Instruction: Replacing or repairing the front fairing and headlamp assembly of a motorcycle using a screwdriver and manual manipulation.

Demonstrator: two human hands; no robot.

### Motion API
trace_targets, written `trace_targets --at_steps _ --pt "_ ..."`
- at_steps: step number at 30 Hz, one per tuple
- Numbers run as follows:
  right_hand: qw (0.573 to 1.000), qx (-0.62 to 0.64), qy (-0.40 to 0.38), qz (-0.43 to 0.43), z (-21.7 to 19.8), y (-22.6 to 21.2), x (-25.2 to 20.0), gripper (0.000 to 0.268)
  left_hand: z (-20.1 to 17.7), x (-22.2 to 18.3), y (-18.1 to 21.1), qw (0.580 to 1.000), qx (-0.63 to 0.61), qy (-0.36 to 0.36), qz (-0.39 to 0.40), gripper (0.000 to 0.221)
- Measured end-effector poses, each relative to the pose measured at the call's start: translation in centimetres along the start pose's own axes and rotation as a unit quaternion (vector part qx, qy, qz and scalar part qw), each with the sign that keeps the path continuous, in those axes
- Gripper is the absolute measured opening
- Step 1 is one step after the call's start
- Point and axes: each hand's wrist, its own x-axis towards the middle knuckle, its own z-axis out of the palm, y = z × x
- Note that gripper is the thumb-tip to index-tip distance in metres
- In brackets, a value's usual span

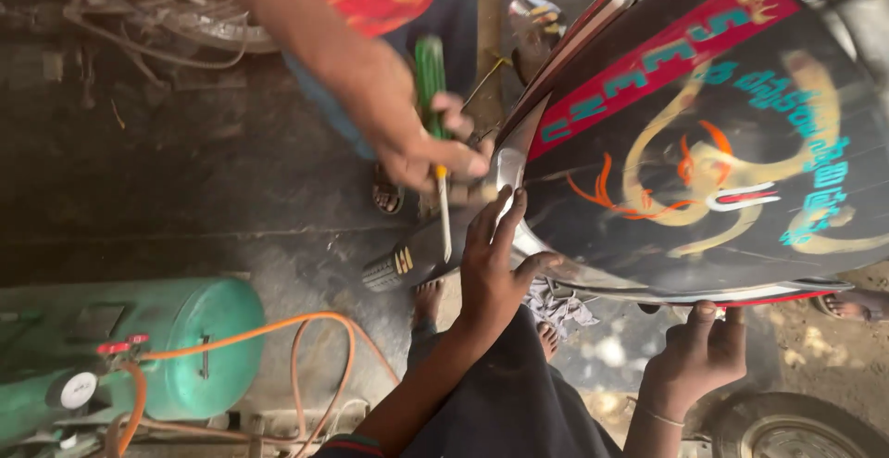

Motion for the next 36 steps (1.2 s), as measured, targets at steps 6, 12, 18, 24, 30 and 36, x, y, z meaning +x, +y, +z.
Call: trace_targets --at_steps 6,12,18,24,30,36 --pt "0.998 -0.026 0.022 0.053 -2.8 2.5 -0.1 0.032 0.5 -0.2 -0.2 1.000 -0.006 -0.016 0.025 0.087" --pt "0.881 0.163 -0.103 0.432 -3.1 0.9 -3.7 0.030 0.9 -0.4 -0.5 0.999 0.011 -0.016 0.039 0.083" --pt "0.868 0.230 -0.225 0.378 3.1 -8.9 -4.4 0.044 0.9 -0.2 -0.8 0.999 0.010 -0.001 0.045 0.084" --pt "0.843 0.327 -0.319 0.283 9.1 -12.0 -2.7 0.035 1.6 -0.2 -1.8 0.998 0.025 0.018 0.047 0.079" --pt "0.886 0.281 -0.269 0.251 12.0 -10.6 -1.8 0.019 0.7 0.1 -0.6 1.000 0.017 0.009 0.020 0.080" --pt "0.873 0.328 -0.306 0.194 15.3 -10.1 -1.5 0.018 0.7 -0.2 -1.0 1.000 0.009 -0.021 0.011 0.085"
